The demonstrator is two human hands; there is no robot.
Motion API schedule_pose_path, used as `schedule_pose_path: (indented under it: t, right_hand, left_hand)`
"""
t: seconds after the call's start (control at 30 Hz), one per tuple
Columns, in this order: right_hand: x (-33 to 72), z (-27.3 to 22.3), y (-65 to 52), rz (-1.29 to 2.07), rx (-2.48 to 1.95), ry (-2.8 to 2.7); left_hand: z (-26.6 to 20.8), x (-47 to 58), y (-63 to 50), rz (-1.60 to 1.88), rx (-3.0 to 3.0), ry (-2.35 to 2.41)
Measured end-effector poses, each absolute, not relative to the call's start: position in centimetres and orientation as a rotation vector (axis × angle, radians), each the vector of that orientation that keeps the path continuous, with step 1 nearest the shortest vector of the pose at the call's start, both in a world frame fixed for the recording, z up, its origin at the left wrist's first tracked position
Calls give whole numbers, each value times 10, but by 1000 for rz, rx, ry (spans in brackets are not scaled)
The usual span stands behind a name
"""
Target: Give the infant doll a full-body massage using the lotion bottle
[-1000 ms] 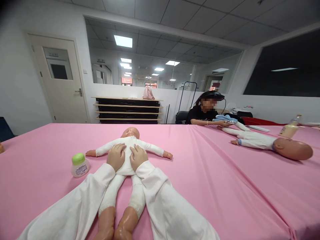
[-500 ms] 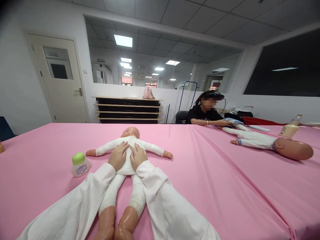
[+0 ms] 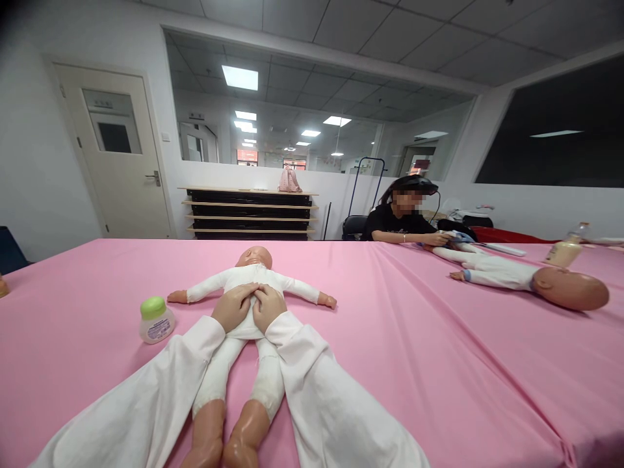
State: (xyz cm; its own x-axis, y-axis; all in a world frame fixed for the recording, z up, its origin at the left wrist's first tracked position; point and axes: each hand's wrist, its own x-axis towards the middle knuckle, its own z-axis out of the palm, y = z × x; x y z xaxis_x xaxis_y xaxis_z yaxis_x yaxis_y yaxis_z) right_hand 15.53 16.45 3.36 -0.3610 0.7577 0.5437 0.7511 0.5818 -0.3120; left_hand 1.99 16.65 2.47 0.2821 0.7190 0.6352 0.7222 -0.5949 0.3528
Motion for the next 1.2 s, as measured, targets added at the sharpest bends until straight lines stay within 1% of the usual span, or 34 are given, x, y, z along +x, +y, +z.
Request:
schedule_pose_path:
  t: [0.1, 0.2, 0.33, 0.43, 0.57, 0.7, 0.83, 0.97, 1.07, 1.2]
  right_hand:
    - [154, 35, 164, 16, -1270, -2208]
    - [152, 37, 163, 56, -1429, -2242]
    - [151, 39, 161, 41, -1532, -2179]
    - [152, 38, 161, -37, -1512, -2088]
    - [155, 37, 162, -84, -1348, -2105]
    - [156, 35, 164, -7, -1221, -2172]
    - [154, 34, 165, 28, -1289, -2207]
    - [151, 37, 166, 56, -1453, -2236]
    - [151, 39, 169, 139, -1566, -2230]
    - [156, 39, 181, 283, -1699, -2142]
  left_hand:
    - [28, 21, 167, -1111, -2575, -1524]
    - [31, 22, 164, -1014, -2514, -1701]
    - [31, 22, 162, -1070, -2331, -1803]
    - [30, 21, 160, -1136, -2225, -1758]
    - [31, 20, 157, -1133, -2226, -1700]
    - [27, 19, 159, -1220, -2306, -1592]
    - [23, 20, 165, -1258, -2414, -1522]
    - [27, 21, 166, -1084, -2514, -1623]
    - [31, 21, 166, -956, -2502, -1759]
    - [32, 21, 169, -965, -2335, -1961]
